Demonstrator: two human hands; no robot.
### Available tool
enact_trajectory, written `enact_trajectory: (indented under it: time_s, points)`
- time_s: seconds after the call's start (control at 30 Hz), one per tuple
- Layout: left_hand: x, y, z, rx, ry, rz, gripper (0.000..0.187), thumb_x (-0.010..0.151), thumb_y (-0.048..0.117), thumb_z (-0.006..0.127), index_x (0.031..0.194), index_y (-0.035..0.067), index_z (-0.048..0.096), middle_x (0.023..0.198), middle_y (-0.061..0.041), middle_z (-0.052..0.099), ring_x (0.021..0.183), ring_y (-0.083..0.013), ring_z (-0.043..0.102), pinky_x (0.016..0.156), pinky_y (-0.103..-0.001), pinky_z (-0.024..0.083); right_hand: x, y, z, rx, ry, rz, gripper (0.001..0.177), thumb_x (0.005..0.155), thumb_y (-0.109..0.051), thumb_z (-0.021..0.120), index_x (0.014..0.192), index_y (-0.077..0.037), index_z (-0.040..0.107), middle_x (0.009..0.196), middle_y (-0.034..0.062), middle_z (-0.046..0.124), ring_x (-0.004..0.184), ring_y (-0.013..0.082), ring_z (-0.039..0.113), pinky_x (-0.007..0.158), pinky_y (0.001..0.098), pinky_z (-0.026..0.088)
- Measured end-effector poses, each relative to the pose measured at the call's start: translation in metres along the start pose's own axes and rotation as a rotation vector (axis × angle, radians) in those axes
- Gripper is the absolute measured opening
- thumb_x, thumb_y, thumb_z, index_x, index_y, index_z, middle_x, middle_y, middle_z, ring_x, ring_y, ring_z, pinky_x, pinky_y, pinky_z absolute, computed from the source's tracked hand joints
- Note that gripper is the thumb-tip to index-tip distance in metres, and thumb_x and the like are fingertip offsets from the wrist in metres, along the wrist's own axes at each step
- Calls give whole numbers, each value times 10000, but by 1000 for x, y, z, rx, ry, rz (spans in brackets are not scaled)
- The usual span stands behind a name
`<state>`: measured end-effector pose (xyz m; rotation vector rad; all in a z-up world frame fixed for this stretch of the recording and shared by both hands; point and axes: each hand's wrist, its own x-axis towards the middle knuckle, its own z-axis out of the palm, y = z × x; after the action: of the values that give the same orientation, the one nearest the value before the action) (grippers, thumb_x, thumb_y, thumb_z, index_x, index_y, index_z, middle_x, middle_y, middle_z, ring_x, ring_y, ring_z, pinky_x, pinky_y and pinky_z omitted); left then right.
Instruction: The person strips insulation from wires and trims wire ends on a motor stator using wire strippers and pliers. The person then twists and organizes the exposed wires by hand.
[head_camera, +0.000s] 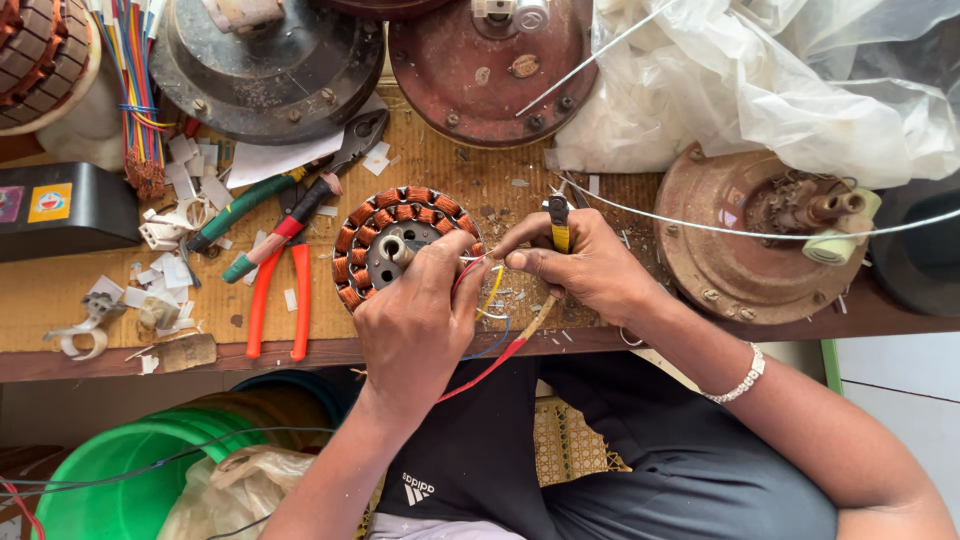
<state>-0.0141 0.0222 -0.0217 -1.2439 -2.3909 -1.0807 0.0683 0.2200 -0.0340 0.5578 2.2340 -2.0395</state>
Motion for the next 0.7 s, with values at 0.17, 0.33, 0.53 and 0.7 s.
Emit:
enact_trajectory:
  time_s: [0.17,0.33,0.53,0.7]
  points:
    - [-1,-2,-5,-58,-9,80,209,969,182,780,1143,106,695,1063,-10,661,721,-179,710,625,-331,534,-5,10,-6,-106,-209,-146,94,939,-111,722,991,-43,760,723,-21,603,651,46,528,582,240,428]
    - [2,4,-2,50,-43,43,154,927,188,791,1073,154,757,1041,7,668,634,-187,679,558,-348,519,-10,21,-10,-214,-342,-335,97,900,-79,706,974,-21,730,809,-10,704,732,46,602,670,233,491]
    - [11,3,0,70,-104,32,217,937,192,768,1153,176,761,1036,16,667,670,-193,700,546,-343,526,-12,21,-3,503,-55,-80,226,1025,-244,688,1127,-58,766,643,-90,515,534,21,456,470,202,379]
    - [7,3,2,37,-28,18,340,977,178,743,1312,146,694,1082,-4,696,736,-210,715,618,-350,552,-4,18,5,263,116,-43,262,940,-188,744,1166,-57,732,752,-68,548,584,18,430,495,219,354]
